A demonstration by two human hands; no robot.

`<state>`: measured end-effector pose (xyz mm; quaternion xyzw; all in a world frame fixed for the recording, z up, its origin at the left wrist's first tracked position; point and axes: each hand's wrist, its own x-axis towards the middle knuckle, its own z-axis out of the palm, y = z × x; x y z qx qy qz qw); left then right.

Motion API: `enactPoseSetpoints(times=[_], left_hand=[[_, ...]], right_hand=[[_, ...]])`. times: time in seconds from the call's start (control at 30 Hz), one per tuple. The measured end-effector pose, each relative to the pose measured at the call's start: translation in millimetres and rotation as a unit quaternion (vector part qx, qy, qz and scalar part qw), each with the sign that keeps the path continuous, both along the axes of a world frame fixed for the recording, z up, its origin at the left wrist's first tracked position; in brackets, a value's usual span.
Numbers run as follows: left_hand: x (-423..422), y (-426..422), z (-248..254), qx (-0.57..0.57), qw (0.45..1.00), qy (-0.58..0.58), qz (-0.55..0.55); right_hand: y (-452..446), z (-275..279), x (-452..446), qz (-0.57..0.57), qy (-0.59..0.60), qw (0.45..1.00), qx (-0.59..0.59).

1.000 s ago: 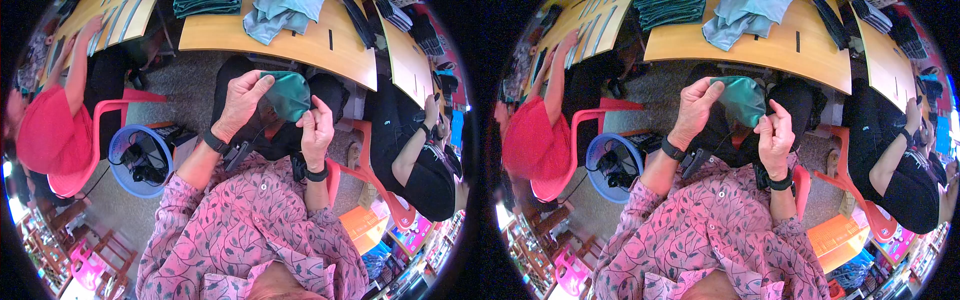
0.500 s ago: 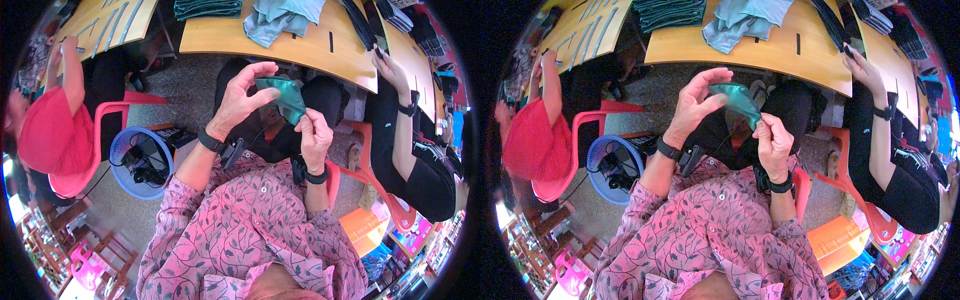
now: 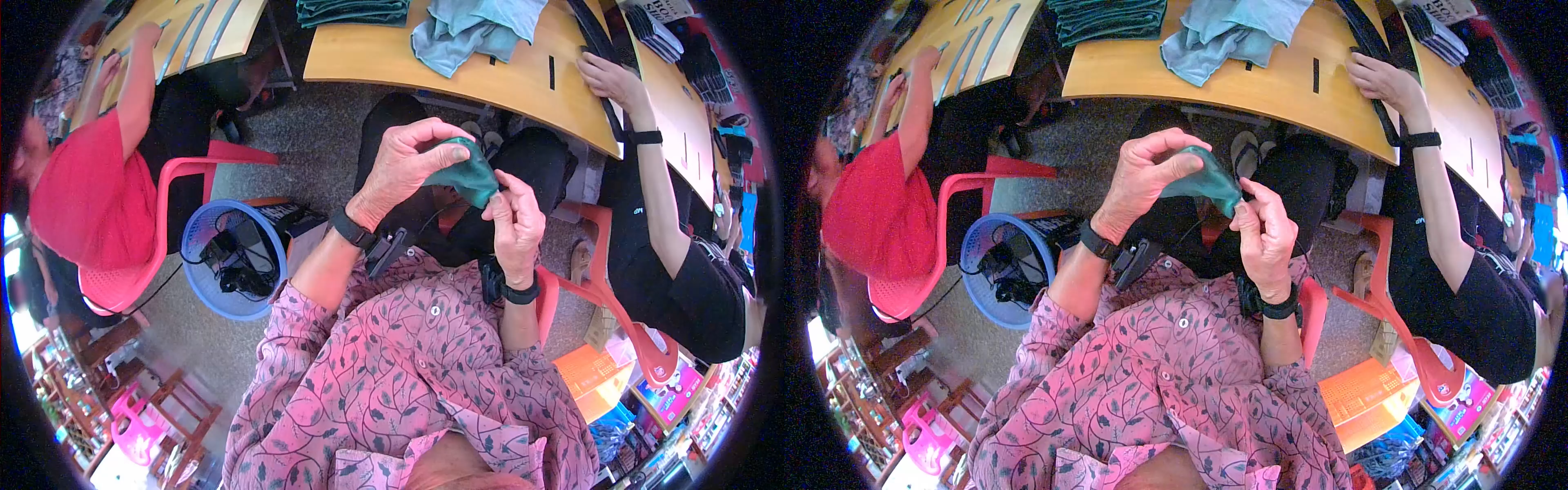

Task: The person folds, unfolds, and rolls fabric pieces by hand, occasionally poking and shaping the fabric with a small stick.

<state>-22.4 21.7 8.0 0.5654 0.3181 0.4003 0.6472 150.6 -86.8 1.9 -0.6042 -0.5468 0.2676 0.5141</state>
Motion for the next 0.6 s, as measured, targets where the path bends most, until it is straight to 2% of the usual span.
enactPoseSetpoints(times=[0.07,0.3,0.47,0.6], left_hand=[[2.3,-2.0,2.6,-0.056,0.998,-0.027,-0.005],[6.1,-6.5,-8.3,-0.060,0.997,-0.013,-0.050],[9.7,-9.8,3.4,-0.101,0.991,-0.086,-0.013],[8.0,-10.1,2.7,-0.095,0.992,-0.075,-0.019]], right_hand=[[-0.6,-0.5,-0.7,0.000,0.012,1.000,-0.005],[-3.9,-1.5,-0.3,-0.006,0.069,0.997,-0.014],[-2.0,0.1,0.5,-0.001,0.046,0.999,-0.019],[-2.0,-2.8,1.5,0.004,0.024,1.000,-0.015]])
